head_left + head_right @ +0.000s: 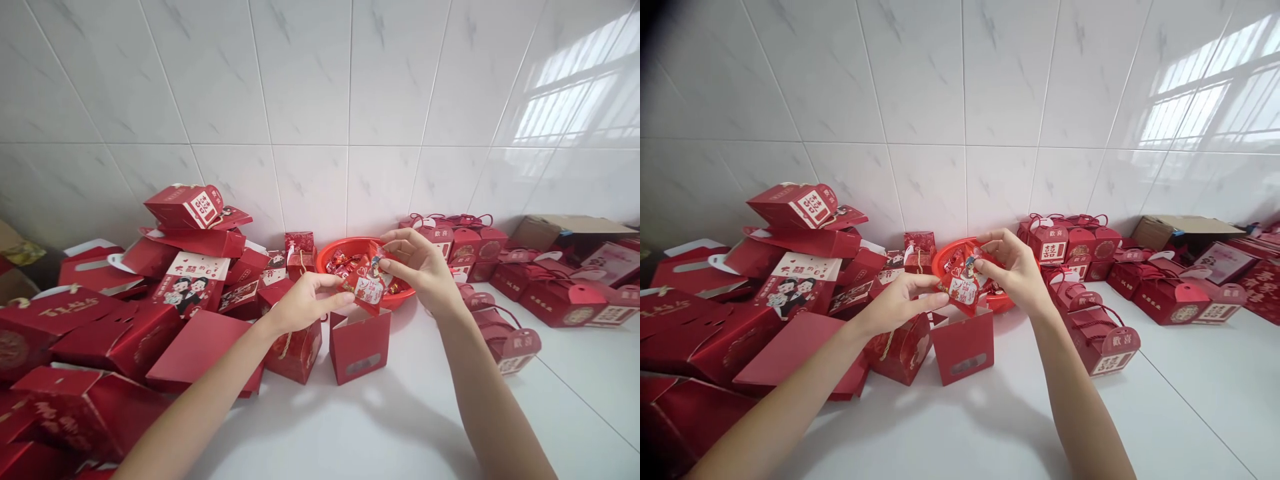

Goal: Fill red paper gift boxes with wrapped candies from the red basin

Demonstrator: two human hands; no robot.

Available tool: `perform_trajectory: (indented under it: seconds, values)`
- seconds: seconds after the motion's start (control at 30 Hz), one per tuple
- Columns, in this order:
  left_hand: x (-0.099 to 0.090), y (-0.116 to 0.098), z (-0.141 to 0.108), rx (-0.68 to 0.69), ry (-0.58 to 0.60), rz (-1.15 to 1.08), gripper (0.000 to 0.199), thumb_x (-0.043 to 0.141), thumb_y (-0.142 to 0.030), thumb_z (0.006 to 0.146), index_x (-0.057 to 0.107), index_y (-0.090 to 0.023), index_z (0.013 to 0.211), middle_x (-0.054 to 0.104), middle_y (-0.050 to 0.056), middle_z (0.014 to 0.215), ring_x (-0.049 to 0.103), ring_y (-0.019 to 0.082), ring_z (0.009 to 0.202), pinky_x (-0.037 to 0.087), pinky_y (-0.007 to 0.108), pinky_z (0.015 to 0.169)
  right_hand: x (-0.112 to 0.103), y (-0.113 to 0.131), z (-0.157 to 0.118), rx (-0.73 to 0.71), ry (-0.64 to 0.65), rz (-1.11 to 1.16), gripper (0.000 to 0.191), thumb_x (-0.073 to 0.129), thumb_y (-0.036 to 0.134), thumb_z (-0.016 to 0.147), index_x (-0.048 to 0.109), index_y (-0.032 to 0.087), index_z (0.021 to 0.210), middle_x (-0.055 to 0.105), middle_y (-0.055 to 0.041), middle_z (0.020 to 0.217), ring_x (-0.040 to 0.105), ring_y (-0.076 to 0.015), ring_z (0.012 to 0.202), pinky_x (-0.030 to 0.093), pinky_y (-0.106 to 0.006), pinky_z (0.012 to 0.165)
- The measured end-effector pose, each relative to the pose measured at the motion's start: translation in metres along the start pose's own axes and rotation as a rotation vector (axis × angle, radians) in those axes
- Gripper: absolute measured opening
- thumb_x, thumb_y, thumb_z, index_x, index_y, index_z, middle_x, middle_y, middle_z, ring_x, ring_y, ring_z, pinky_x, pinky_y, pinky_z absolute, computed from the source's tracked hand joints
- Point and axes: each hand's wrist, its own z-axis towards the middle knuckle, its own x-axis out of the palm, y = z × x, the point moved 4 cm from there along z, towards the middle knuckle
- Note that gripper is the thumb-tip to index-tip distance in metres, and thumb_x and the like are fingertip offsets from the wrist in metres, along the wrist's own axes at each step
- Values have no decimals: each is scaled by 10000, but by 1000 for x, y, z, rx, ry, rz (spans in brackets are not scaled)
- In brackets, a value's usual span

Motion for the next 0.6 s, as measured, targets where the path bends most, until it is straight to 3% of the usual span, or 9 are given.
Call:
perform_trajectory:
  seconds: [0.1, 0.2, 0.33, 0.47, 0.6]
  values:
    - [-5, 0, -1, 16, -66, 10, 301, 672, -424, 870, 740, -148, 966, 754, 73, 1003, 684, 265, 998, 545, 351, 876, -2, 4, -1, 16, 91, -68, 406, 741, 311, 804, 581, 231, 1168, 669, -55, 1013, 668, -188, 862, 560, -293, 683]
    - [-6, -10, -1, 65, -107, 135, 257, 645, -390, 884, 719, -148, 835, 730, 44, 876, 680, 225, 888, 542, 321, 820, 0, 14, -5, -39, 216, -260, 466, 724, 334, 825, 589, 234, 1260, 667, -97, 1185, 669, -228, 994, 572, -328, 771]
    - [0, -21, -4, 107, -193, 286, 217, 619, -367, 897, 704, -169, 868, 709, 25, 879, 662, 195, 863, 526, 309, 829, 4, 22, -12, -41, 352, -430, 288, 689, 337, 859, 708, 219, 1121, 719, -75, 1128, 685, -240, 1016, 575, -351, 856]
    - [7, -22, -14, 168, -263, 362, 171, 635, -340, 890, 719, -200, 940, 707, 45, 1023, 652, 206, 1007, 497, 319, 931, -11, 24, -12, -49, 257, -420, 176, 707, 307, 841, 733, 197, 975, 743, -66, 986, 706, -225, 914, 590, -342, 823]
    - [18, -11, -20, 75, -145, 469, 228, 587, -375, 928, 779, -252, 913, 684, 49, 1112, 663, 209, 996, 528, 309, 831, -29, 19, -7, -23, 83, -202, 244, 799, 358, 767, 688, 193, 908, 722, -63, 930, 703, -210, 821, 605, -340, 761]
